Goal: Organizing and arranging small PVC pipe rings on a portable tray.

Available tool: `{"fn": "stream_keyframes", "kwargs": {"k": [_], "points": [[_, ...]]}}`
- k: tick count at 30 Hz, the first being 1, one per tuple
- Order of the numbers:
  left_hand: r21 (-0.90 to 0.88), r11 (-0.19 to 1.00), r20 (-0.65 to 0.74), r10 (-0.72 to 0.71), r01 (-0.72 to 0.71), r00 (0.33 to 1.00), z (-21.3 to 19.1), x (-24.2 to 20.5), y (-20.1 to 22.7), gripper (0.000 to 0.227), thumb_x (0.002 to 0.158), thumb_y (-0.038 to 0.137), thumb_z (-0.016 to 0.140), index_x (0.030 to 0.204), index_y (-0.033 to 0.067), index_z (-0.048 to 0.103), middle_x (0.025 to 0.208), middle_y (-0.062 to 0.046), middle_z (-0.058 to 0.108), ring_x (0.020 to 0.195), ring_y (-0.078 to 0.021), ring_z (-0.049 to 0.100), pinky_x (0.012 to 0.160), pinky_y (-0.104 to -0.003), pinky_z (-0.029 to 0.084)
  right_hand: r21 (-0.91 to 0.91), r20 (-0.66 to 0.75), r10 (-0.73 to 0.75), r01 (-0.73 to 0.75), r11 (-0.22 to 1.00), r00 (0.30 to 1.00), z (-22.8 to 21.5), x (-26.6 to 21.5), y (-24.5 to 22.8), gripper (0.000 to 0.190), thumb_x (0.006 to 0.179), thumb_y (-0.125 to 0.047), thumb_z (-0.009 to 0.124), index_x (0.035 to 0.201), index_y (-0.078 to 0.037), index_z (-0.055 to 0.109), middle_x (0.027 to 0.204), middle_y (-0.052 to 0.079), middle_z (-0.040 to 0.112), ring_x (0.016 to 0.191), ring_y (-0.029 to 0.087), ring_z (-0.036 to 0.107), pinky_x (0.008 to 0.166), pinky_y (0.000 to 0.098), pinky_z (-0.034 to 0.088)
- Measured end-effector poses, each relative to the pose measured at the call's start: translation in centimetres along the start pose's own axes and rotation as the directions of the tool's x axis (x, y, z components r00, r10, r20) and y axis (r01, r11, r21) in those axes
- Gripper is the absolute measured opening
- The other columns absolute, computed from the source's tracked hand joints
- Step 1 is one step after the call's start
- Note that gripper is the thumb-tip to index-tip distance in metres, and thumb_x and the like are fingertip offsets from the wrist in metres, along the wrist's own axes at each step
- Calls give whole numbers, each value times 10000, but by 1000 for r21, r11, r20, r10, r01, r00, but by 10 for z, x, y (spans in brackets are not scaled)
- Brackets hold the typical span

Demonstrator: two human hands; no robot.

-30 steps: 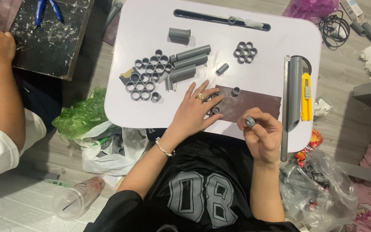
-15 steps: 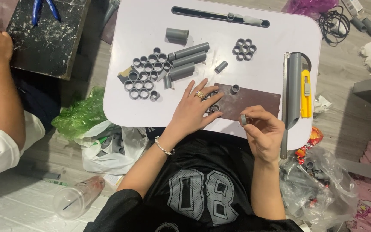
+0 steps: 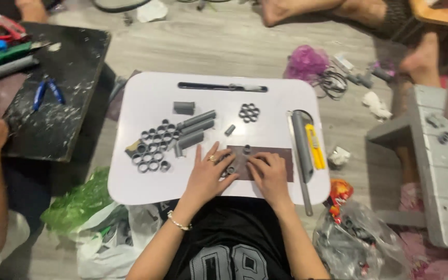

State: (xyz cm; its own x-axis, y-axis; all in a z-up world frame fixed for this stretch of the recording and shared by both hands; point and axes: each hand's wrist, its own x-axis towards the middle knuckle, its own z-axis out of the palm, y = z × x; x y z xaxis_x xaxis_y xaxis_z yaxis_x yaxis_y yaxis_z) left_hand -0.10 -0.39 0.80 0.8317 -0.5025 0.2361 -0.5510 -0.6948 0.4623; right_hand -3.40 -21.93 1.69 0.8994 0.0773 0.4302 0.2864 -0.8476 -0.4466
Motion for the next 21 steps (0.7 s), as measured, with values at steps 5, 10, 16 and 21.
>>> {"fn": "stream_keyframes", "kwargs": {"k": [5,10,16,21], "points": [[21,998,108,-63,61,992,-12,3,10,562,950,530,700,1402,198,665,1458,-53,631,1516,-350,408,1229,-716,154,-125,-11,-56,54,991,998,8,-6,6,143,980,-263,738,1089,-183,785,1019,5,693,947,179,640,823,334,480],[9,998,53,-63,63,997,-11,-2,10,590,931,542,723,1398,186,667,1434,-74,647,1497,-367,431,1226,-714,181,-70,-104,-140,133,989,985,8,-2,2,176,965,-140,722,1137,-140,759,948,20,716,893,183,672,807,321,496],[17,997,61,-72,71,996,-10,1,9,572,945,551,685,1391,192,671,1448,-51,640,1518,-351,404,1242,-691,165,-124,-80,-40,30,992,996,8,3,3,165,968,-98,705,1113,-146,766,992,5,718,991,172,661,843,306,501],[-65,998,-42,-12,9,999,-8,5,6,562,922,474,699,1358,118,693,1415,-82,651,1521,-353,366,1259,-656,98,-29,-65,65,-67,997,996,6,8,0,274,872,-49,710,1138,-35,774,1113,83,671,974,235,609,885,349,496]]}}
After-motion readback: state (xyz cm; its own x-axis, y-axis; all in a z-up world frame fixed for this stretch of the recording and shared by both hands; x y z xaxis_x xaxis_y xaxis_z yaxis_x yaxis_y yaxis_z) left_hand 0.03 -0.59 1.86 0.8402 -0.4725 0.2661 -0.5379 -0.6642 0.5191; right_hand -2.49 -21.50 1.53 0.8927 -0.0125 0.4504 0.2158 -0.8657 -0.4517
